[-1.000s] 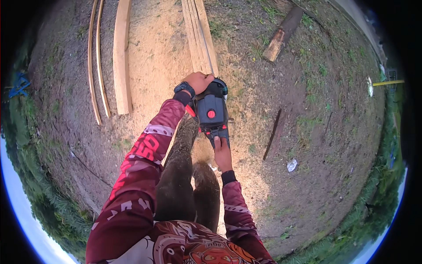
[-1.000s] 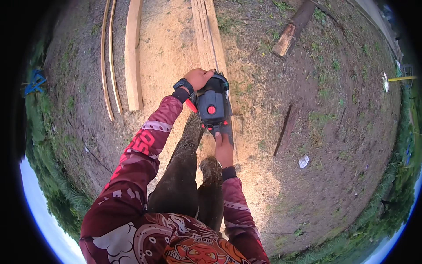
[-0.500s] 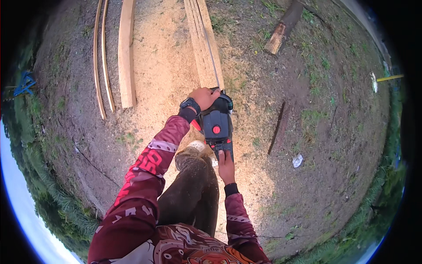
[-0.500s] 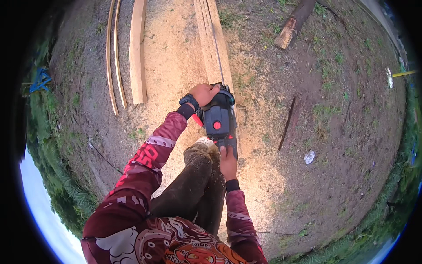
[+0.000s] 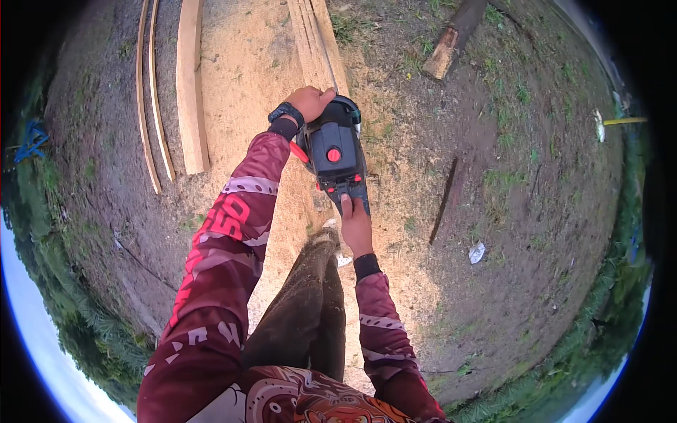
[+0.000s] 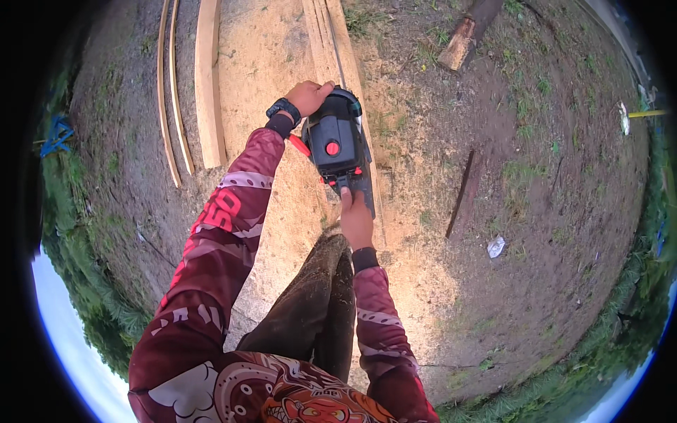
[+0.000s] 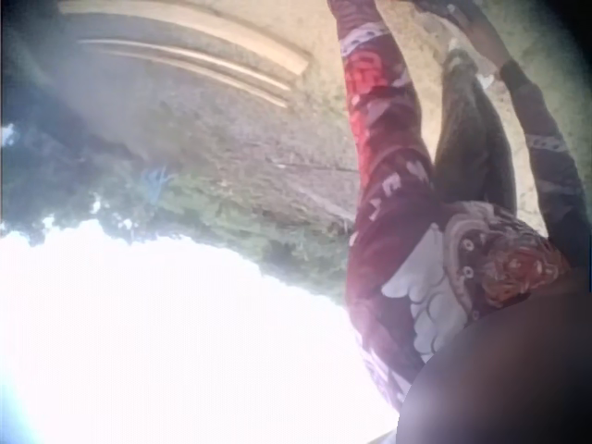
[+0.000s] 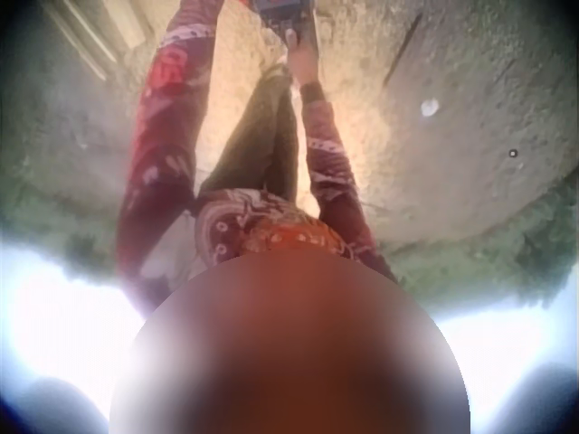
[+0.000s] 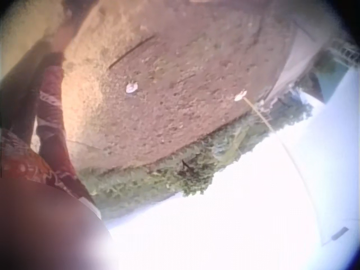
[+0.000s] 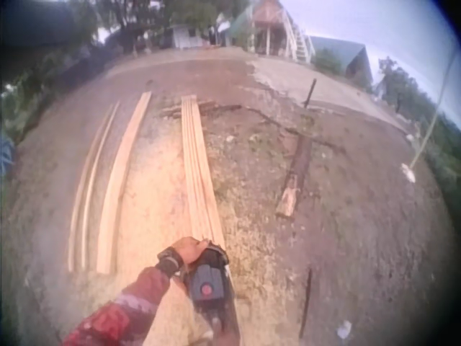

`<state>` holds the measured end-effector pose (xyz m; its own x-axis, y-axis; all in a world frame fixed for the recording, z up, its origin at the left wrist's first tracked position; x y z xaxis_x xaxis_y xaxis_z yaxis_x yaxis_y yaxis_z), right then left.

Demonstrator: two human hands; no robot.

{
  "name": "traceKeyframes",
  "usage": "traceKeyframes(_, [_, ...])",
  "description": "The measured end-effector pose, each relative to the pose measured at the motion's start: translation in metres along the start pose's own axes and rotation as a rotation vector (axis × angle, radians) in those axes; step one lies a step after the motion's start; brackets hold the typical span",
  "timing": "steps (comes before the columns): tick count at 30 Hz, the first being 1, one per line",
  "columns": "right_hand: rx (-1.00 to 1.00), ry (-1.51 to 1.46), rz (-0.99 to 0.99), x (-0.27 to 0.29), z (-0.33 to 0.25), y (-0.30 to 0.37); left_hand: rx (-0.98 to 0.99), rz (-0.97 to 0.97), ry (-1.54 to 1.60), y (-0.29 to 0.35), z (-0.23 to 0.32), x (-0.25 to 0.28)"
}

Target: The person saws along a length of wood using a chainsaw, stops to move a cut plank, and then resumes sawing the remaining beam.

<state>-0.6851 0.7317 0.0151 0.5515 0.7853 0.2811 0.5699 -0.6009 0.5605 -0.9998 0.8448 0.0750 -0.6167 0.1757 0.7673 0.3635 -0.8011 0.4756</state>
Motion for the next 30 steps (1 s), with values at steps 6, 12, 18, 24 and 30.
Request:
traceKeyframes(6, [-0.053, 0.033, 0.006, 0.0, -0.008, -0.001, 0.005, -0.022, 0.068, -0.008, 0.001, 0.007])
traceKeyframes(12, [-0.026, 0.019, 0.044, 0.006, 0.03, 0.036, -0.042, 0.027, 0.087, 0.034, 0.021, -0.031])
traceKeyframes(18, [0.009, -0.03, 0.029, 0.002, 0.061, 0.067, 0.03, -0.027, 0.07, 0.064, 0.025, -0.065])
traceKeyframes(24, [0.007, -0.01, 0.02, 0.003, 0.092, 0.1, -0.005, 0.035, 0.076, 0.098, 0.034, -0.096])
traceKeyframes(30, [0.015, -0.009, 0.023, 0.006, 0.128, 0.125, 0.044, -0.037, 0.071, 0.121, 0.041, -0.129])
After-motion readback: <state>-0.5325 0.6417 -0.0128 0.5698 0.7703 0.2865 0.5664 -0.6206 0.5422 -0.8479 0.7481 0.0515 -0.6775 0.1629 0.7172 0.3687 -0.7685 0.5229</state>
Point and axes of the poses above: each hand's wrist, its own y-axis away from the middle knuckle, its own x-axis out of the back of the hand, z = x × y, the point moved 10 cm from there along -y, towards the middle knuckle, and after that the axes turned 11 degrees about -z, right-handed, at the moved point
